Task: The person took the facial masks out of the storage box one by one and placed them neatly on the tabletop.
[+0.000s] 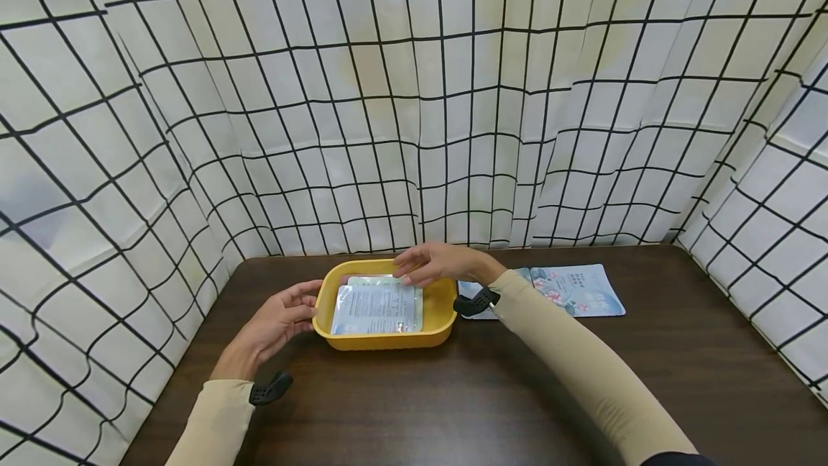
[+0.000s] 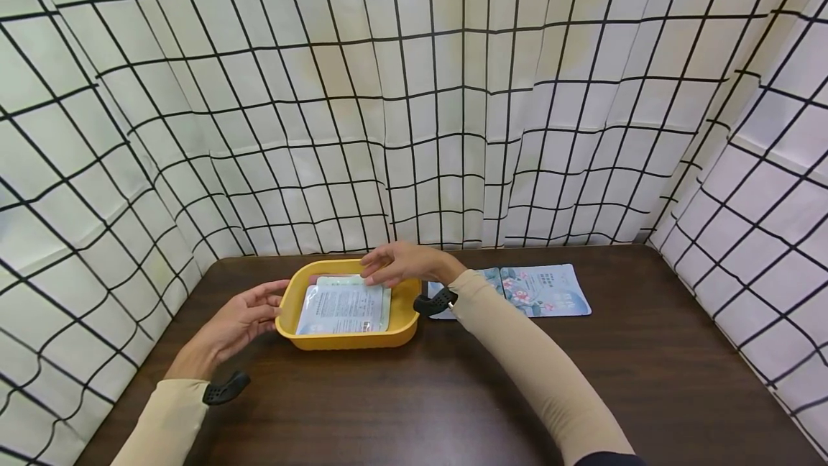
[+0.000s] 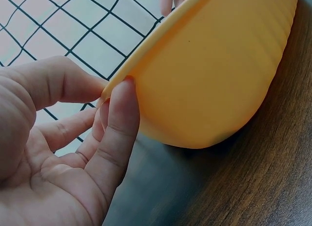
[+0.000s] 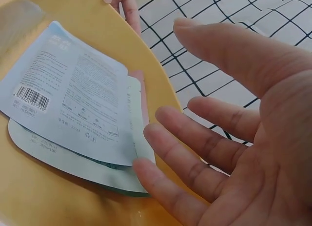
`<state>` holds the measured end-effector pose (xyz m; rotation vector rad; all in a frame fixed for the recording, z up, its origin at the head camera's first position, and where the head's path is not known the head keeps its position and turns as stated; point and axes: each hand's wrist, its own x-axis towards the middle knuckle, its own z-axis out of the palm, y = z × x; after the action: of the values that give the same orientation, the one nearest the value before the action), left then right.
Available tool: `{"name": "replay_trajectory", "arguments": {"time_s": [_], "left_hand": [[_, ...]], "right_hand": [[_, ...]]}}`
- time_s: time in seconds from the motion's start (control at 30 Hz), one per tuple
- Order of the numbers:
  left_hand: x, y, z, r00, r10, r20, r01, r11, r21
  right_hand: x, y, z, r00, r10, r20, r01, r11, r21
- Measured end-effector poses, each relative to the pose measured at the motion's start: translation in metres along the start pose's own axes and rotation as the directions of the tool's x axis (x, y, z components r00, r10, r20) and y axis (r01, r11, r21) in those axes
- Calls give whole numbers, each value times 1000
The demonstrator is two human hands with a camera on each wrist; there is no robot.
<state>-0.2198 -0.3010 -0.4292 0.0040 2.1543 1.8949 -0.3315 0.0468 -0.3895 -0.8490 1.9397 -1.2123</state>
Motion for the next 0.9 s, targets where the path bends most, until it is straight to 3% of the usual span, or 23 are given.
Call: {"name": "replay_trajectory", "arguments": {"time_s": [0.6, 0.9], "left_hand": [[-1, 1, 2, 1000, -5, -7, 5, 1000, -5], [-1, 1, 1, 1000, -2, 0, 2, 1000, -10]], "right_hand": [[14, 4, 11, 1000, 22, -6, -22, 994, -107], [15, 4, 16, 1000, 4, 6, -3, 997, -78]]}}
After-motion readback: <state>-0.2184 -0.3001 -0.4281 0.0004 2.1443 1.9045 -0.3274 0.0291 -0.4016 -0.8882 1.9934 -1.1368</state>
